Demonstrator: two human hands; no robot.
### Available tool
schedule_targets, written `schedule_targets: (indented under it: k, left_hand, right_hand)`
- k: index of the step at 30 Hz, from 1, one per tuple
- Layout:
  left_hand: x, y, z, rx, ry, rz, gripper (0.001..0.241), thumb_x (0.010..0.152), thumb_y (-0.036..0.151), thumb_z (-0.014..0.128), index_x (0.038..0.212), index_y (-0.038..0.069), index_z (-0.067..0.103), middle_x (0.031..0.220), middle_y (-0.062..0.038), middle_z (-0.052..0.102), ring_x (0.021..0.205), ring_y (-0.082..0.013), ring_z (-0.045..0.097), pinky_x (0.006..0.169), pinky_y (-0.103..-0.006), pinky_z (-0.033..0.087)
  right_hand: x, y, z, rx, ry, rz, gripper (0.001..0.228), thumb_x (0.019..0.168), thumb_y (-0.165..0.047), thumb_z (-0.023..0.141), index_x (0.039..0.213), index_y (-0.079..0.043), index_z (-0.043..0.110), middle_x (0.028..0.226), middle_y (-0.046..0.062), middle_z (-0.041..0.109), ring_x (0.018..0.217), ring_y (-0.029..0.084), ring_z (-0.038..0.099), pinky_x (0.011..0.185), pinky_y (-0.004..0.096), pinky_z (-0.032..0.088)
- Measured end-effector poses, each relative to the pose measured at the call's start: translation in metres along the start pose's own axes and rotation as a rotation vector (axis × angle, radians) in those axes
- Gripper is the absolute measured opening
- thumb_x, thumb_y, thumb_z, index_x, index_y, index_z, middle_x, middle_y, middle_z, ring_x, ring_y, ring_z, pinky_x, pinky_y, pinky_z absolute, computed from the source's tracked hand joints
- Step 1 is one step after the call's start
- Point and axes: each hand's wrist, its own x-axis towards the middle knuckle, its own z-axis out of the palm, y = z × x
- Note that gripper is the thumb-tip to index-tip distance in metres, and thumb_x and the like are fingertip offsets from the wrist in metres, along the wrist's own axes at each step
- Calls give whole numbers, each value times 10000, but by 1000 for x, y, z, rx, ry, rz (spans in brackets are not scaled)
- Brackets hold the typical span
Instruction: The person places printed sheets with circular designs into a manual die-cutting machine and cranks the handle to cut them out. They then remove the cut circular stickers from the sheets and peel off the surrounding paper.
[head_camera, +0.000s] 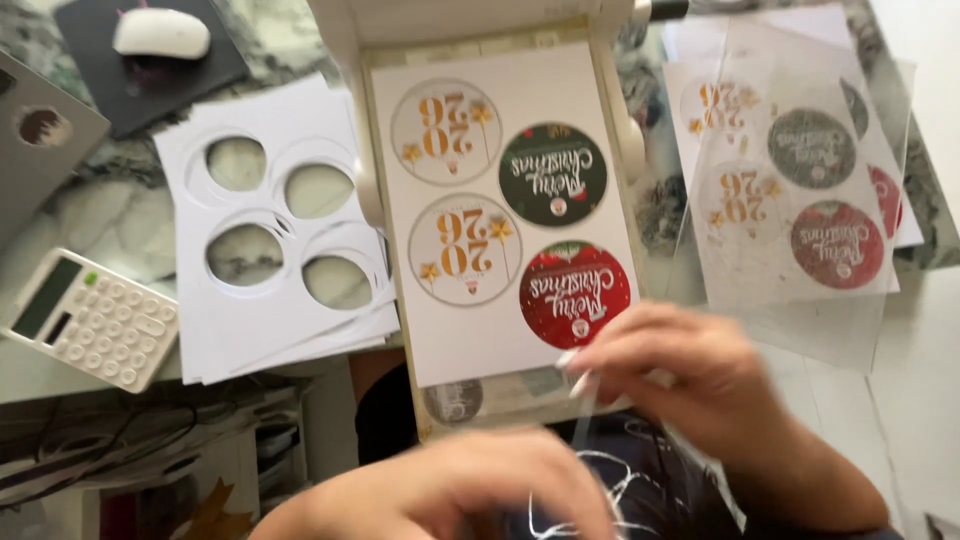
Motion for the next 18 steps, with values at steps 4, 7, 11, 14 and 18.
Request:
schedule_targets:
  k: [4, 7, 11, 14, 18]
  left_hand:
    - [-15, -26, 17, 470, 666, -70, 380, 1052, 300, 646, 1350, 66, 660, 1350, -95, 729, 1326, -261, 679, 1192, -414, 508]
    - [-21, -60, 10, 932, 1050, -7, 167, 1025, 131, 675, 1173, 71, 725, 1154, -79, 736, 1177, -284, 701, 1091, -403, 555]
    - [-22, -83, 0, 1295, 1014, -42, 209, 1035, 104, 718, 1209, 210, 762, 1246, -39, 675, 1256, -319, 574, 1224, -531, 416]
    - [-19, -87, -6, 1435, 914, -79, 279, 1047, 143, 701, 1265, 307, 757, 1323, -20, 646, 1324, -297, 502, 1286, -594, 291]
    - [-13, -89, -11, 1560, 822, -85, 298, 1060, 163, 788, 1289, 350, 747, 1347, -34, 649, 1356, -290, 475, 1300, -649, 208]
  right_hand:
    - [-15, 18, -16, -78, 243, 217, 291, 896, 27, 797, 1185, 8, 777, 834, 102, 790, 700, 117, 731, 699, 187, 634]
    - [-10, 34, -18, -86, 323, 350, 190, 909, 41, 818, 1083, 74, 749, 852, 160, 783, 733, 162, 764, 765, 226, 695]
    - [5, 41, -15, -351, 242, 298, 137, 960, -20, 857, 1081, 18, 806, 831, 100, 787, 661, 104, 719, 703, 198, 642]
    - [10, 50, -15, -442, 254, 298, 101, 994, -34, 870, 1076, -6, 818, 861, 87, 772, 669, 105, 705, 671, 206, 585]
    - [12, 58, -15, -512, 257, 269, 83, 1018, -26, 879, 1078, -10, 825, 922, 77, 769, 752, 116, 653, 730, 242, 571]
